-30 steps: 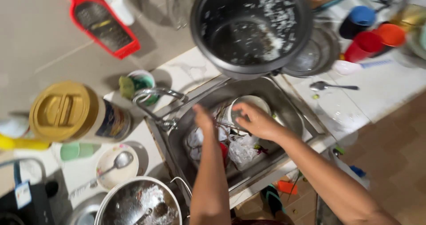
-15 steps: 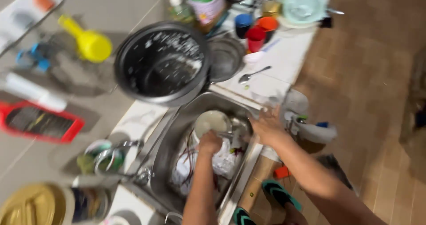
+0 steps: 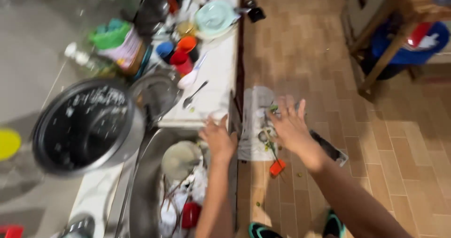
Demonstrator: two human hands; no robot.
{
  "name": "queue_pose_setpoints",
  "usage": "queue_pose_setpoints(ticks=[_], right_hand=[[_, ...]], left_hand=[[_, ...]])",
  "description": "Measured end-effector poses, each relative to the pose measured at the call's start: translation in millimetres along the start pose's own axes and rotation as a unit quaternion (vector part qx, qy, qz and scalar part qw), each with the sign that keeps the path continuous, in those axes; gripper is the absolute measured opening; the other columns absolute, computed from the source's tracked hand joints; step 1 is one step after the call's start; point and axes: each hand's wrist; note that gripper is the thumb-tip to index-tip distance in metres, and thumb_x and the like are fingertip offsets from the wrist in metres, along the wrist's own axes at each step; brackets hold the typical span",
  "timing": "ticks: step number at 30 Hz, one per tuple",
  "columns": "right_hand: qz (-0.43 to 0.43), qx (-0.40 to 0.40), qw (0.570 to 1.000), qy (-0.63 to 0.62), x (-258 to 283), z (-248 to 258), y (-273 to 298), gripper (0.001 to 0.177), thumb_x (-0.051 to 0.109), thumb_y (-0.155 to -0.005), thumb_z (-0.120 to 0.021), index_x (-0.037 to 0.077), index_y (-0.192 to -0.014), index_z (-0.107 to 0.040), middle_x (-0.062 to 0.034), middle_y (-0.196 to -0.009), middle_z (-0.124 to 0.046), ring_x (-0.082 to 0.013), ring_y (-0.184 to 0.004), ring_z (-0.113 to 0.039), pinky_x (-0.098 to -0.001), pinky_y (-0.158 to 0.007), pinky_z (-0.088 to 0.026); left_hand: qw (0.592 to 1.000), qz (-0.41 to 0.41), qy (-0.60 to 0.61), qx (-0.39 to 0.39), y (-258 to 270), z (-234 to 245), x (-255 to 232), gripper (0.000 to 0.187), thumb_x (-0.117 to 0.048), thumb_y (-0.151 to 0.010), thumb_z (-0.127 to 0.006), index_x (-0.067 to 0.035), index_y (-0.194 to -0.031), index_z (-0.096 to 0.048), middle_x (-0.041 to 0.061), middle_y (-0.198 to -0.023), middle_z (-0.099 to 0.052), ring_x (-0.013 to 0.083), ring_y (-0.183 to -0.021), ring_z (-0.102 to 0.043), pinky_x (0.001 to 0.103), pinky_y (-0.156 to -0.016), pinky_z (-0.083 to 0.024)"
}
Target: The person wipes a table with a cloth, rinses the cloth, and then sets clean plates and a bowl on the table.
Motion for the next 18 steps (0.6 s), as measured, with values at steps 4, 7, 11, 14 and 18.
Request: queue_pose_setpoints(ticks=[4,7,11,14,18], right_hand=[[-0.044,-0.105,0.989,0.099,-43,61,24,0.061,0.036,-0.09,-0.071,0.013,-0.143,-0.052,-0.0172,-0.148,-0.054,-0.0319,-0.13,-0.056,-0.0453,-0.104,-0.048],[-0.086,-0.123,0.987,0.059,-66,112,69,0.062,0.035,-0.09,-0.07,0.013,-0.144,-0.05,-0.0153,-0.15,-0.053,-0.0293,-0.13,-0.056,-0.0438,-0.101,-0.049],[-0.107,-0.152,0.982,-0.044,-131,207,121,0.062,0.029,-0.093,-0.068,0.012,-0.148,-0.047,-0.0126,-0.148,-0.056,-0.0243,-0.14,-0.05,-0.0391,-0.106,-0.044],[-0.103,-0.202,0.97,-0.09,-165,280,175,0.06,0.024,-0.094,-0.069,0.01,-0.149,-0.049,-0.0131,-0.145,-0.057,-0.0243,-0.14,-0.052,-0.0366,-0.109,-0.044],[-0.106,-0.272,0.952,-0.091,-194,371,257,0.056,0.018,-0.095,-0.07,0.007,-0.147,-0.052,-0.0129,-0.143,-0.058,-0.0246,-0.135,-0.055,-0.0353,-0.109,-0.047]], left_hand=[[0.941,-0.226,0.231,-0.099,-14,-75,-60,0.045,-0.014,-0.083,-0.073,-0.006,-0.128,-0.067,0.026,-0.136,-0.064,0.0378,-0.132,-0.058,0.042,-0.112,-0.043],[0.935,-0.259,0.232,-0.076,7,-116,-123,0.045,-0.012,-0.086,-0.075,-0.006,-0.129,-0.067,0.026,-0.142,-0.059,0.0367,-0.136,-0.053,0.04,-0.112,-0.041],[0.878,-0.296,0.375,0.026,7,-186,-218,0.043,-0.015,-0.089,-0.071,-0.006,-0.131,-0.063,0.018,-0.135,-0.068,0.0264,-0.132,-0.061,0.034,-0.115,-0.042],[0.877,-0.305,0.37,0.029,18,-225,-290,0.043,-0.012,-0.089,-0.073,-0.003,-0.13,-0.065,0.017,-0.142,-0.062,0.0256,-0.134,-0.057,0.033,-0.111,-0.042],[0.869,-0.315,0.371,0.084,31,-267,-366,0.042,-0.009,-0.09,-0.071,-0.001,-0.131,-0.065,0.015,-0.137,-0.067,0.0242,-0.133,-0.058,0.033,-0.113,-0.042]])
Point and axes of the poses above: each hand's wrist, its own y-axis away from the middle knuckle, its own z-axis out of the back of the hand, x = y × z
